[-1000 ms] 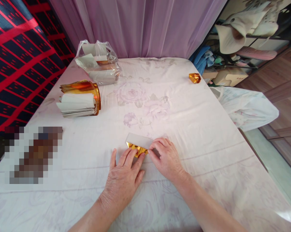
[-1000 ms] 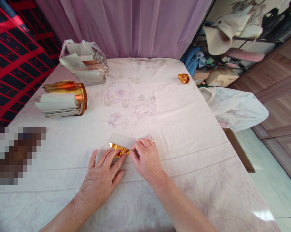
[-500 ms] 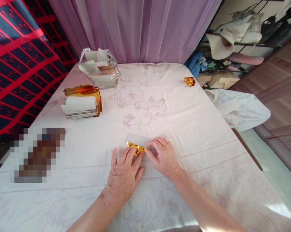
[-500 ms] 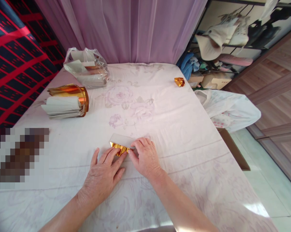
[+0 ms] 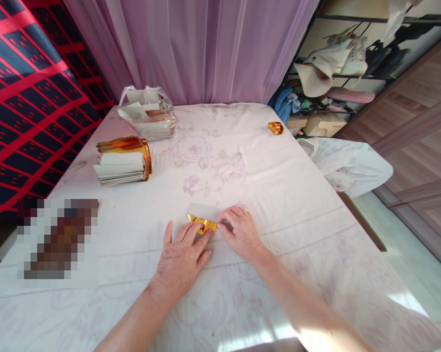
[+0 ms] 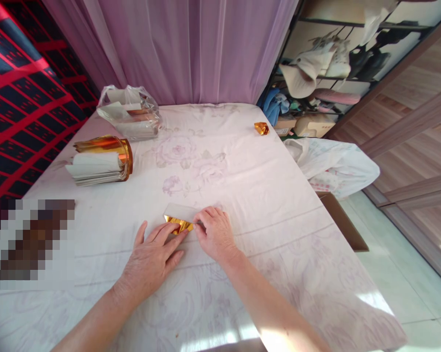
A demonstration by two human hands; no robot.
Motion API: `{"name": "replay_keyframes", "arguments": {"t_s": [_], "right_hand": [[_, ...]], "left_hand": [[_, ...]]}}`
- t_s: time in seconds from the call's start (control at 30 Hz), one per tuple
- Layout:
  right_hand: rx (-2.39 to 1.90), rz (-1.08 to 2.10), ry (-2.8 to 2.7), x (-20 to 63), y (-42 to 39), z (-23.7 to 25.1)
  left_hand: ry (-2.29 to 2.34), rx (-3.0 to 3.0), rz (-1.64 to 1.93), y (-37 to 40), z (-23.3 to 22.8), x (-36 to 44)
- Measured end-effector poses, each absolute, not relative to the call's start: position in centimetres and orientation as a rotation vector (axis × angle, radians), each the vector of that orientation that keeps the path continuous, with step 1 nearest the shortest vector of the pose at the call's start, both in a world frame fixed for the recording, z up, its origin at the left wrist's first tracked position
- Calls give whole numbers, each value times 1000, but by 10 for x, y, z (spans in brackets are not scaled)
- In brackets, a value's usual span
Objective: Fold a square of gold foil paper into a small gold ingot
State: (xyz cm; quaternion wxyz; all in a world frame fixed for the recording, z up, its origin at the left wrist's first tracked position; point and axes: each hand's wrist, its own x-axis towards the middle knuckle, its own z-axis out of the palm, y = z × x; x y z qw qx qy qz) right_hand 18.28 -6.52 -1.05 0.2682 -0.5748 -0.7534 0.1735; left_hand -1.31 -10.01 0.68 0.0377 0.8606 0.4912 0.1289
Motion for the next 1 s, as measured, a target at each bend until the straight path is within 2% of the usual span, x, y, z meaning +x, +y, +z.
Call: {"name": "replay_keyframes", "arguments": {"t_s": [0.4, 0.7, 1.0], "right_hand": [[-1568, 437, -2045, 181, -64, -11], [-1737, 237, -1985, 165, -66, -11], [-1840, 196, -1946, 158, -65, -9]], "left_hand": [[1248, 2852, 542, -88, -2, -33], [1259, 2816, 468, -86, 1, -31], [1274, 2776, 472, -88, 0, -30]]}}
